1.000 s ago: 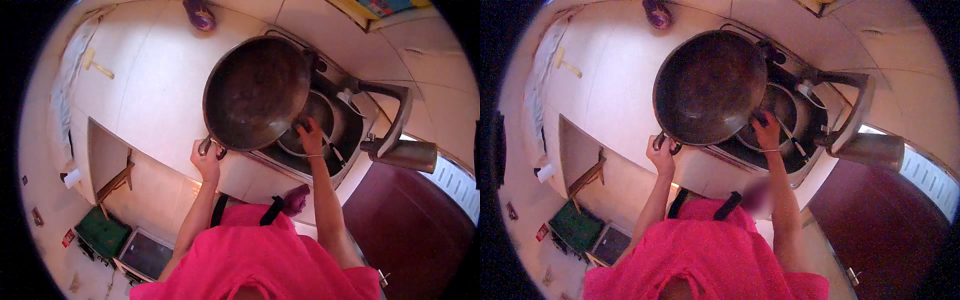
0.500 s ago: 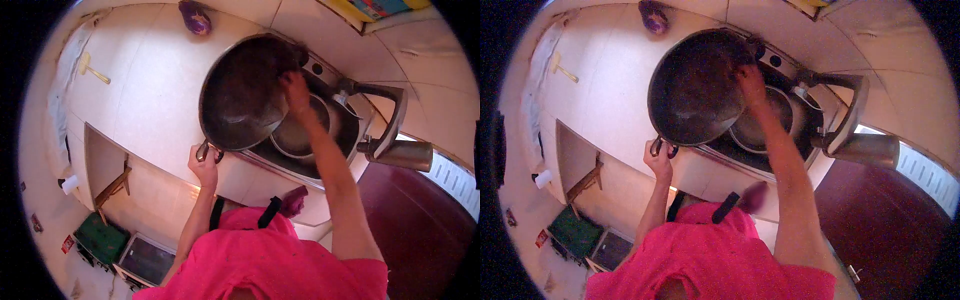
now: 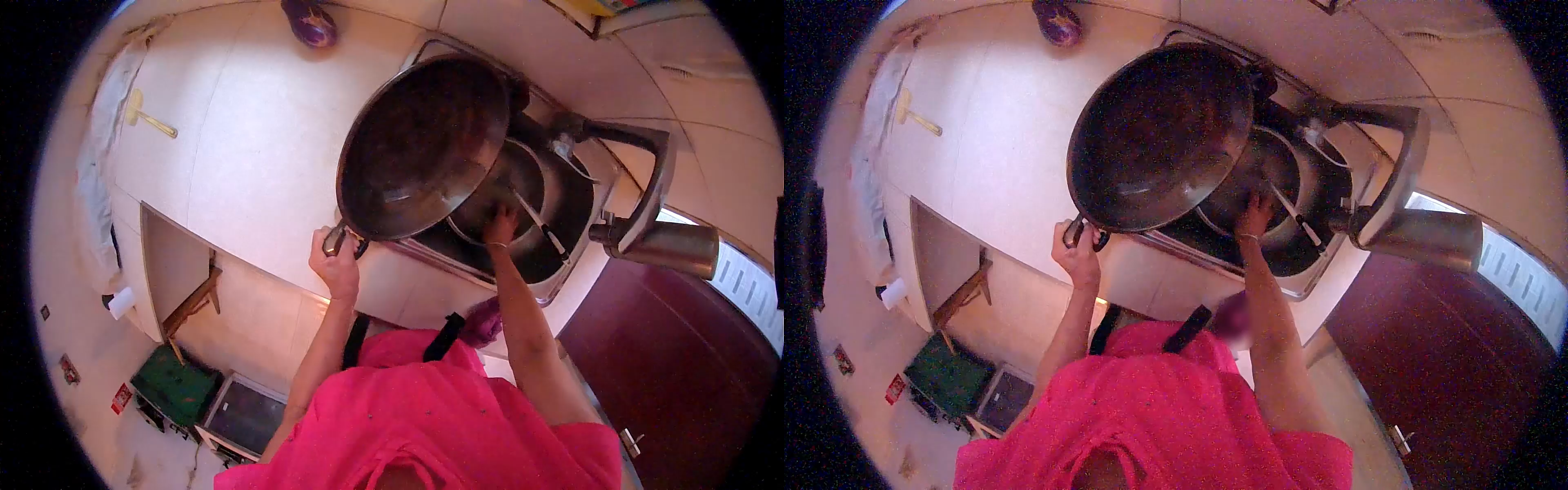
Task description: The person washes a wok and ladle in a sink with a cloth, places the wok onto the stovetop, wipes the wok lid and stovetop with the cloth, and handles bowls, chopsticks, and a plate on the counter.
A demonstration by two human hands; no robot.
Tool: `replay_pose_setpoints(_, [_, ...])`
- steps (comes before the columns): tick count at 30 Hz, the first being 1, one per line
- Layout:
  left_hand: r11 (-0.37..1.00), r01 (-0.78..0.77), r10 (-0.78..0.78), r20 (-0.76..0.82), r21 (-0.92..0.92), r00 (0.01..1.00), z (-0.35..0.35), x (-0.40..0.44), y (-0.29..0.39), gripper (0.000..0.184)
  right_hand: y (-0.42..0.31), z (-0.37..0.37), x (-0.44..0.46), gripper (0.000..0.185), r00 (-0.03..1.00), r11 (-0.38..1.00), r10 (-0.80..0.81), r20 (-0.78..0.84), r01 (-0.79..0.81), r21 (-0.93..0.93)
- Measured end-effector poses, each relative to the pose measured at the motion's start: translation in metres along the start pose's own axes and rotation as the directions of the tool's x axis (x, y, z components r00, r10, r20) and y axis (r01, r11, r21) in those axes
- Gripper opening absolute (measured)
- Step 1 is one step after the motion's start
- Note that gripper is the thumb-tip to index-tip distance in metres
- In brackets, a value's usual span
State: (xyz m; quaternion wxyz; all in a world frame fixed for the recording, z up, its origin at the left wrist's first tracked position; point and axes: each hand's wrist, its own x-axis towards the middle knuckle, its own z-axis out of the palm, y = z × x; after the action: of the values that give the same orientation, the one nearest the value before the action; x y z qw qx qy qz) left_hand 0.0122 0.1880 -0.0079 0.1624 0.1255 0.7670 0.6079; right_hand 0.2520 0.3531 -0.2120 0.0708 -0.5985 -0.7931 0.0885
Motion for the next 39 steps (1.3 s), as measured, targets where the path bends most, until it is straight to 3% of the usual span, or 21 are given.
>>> replay_pose_setpoints(2, [1.0, 0.008, -0.008, -0.017, 0.002, 1.0, 0.001, -0.003, 0.002, 0.015, 0.01, 0.01, -0.006, 0.04, 0.973, 0.932, 0.108, 0.203, -0.17, 0.319])
replay_pose_setpoints(3, [1.0, 0.012, -0.011, -0.025, 0.003, 1.0, 0.001, -0.004, 0.003, 0.015, 0.005, -0.011, -0.003, 0.043, 0.925, 0.748, 0.12, 0.361, -0.323, 0.58])
replay_pose_setpoints(4, [1.0, 0.003, -0.003, -0.016, -0.01, 1.0, 0.001, -0.005, 0.004, 0.015, -0.007, -0.041, 0.005, 0.046, 0.86, 0.472, 0.074, 0.505, -0.476, 0.742])
replay_pose_setpoints(6, [0.999, -0.013, 0.013, 0.002, -0.037, 1.0, 0.002, -0.005, 0.007, 0.015, -0.063, -0.123, 0.033, 0.048, 0.881, 0.358, -0.005, 0.474, -0.441, 0.823])
replay_pose_setpoints(8, [0.999, -0.014, 0.015, 0.016, -0.031, 1.0, 0.002, -0.005, 0.004, 0.012, -0.097, -0.141, 0.074, 0.049, 0.918, 0.417, -0.16, 0.364, -0.271, 0.867])
replay_pose_setpoints(11, [1.0, -0.025, 0.025, 0.05, -0.001, 0.998, 0.001, -0.006, 0.011, 0.011, -0.146, -0.133, 0.138, 0.046, 0.993, 0.463, -0.119, 0.027, 0.032, 0.886])
replay_pose_setpoints(12, [1.0, -0.029, 0.028, 0.061, 0.009, 0.998, 0.003, -0.008, 0.014, 0.011, -0.155, -0.119, 0.147, 0.044, 0.989, 0.484, -0.109, -0.105, 0.145, 0.863])
replay_pose_setpoints(15, [0.994, 0.06, -0.056, 0.05, -0.086, 0.997, 0.005, -0.016, 0.018, 0.014, -0.166, -0.075, 0.116, 0.042, 0.922, 0.579, -0.29, -0.256, 0.382, 0.72])
replay_pose_setpoints(16, [0.999, 0.047, -0.047, 0.025, -0.024, 0.999, 0.007, -0.018, 0.022, 0.013, -0.161, -0.07, 0.092, 0.041, 0.9, 0.548, -0.397, -0.182, 0.392, 0.74])
replay_pose_setpoints(19, [0.966, -0.225, 0.22, 0.053, 0.128, 0.974, 0.003, -0.008, 0.027, 0.009, -0.127, -0.059, 0.025, 0.038, 0.78, 0.533, -0.624, 0.054, 0.374, 0.759])
replay_pose_setpoints(22, [0.994, -0.108, 0.106, 0.047, 0.028, 0.993, -0.003, -0.005, 0.011, 0.009, -0.101, -0.074, 0.047, 0.035, 0.801, 0.678, -0.555, 0.225, 0.277, 0.681])
replay_pose_setpoints(25, [0.999, -0.045, 0.045, 0.015, 0.008, 0.999, -0.004, -0.002, 0.011, 0.01, -0.135, -0.105, 0.082, 0.033, 0.862, 0.697, -0.503, 0.065, 0.361, 0.619])
replay_pose_setpoints(27, [0.981, -0.157, 0.154, 0.034, 0.113, 0.987, -0.004, 0.002, 0.015, 0.012, -0.186, -0.134, 0.08, 0.032, 0.84, 0.453, -0.536, -0.087, 0.373, 0.81])
replay_pose_setpoints(29, [0.969, -0.215, 0.21, 0.055, 0.124, 0.976, -0.004, 0.005, 0.016, 0.013, -0.221, -0.141, 0.053, 0.033, 0.833, 0.355, -0.548, -0.078, 0.315, 0.88])
replay_pose_setpoints(32, [0.968, -0.235, 0.228, 0.088, 0.084, 0.97, -0.006, 0.007, 0.016, 0.014, -0.215, -0.111, 0.017, 0.035, 0.855, 0.301, -0.513, -0.069, 0.255, 0.919])
replay_pose_setpoints(34, [0.948, -0.273, 0.255, 0.123, 0.164, 0.959, -0.012, 0.007, 0.016, 0.015, -0.162, -0.09, 0.019, 0.038, 0.834, 0.569, -0.538, 0.122, 0.253, 0.782])
replay_pose_setpoints(36, [0.918, -0.364, 0.348, 0.122, 0.156, 0.929, -0.005, 0.007, 0.033, 0.015, -0.113, -0.071, 0.032, 0.042, 0.871, 0.737, -0.49, 0.034, 0.393, 0.55])
replay_pose_setpoints(39, [0.883, -0.458, 0.443, 0.138, 0.101, 0.886, 0.002, 0.008, 0.059, 0.016, -0.068, -0.087, 0.036, 0.049, 0.895, 0.831, -0.444, 0.046, 0.392, 0.394])
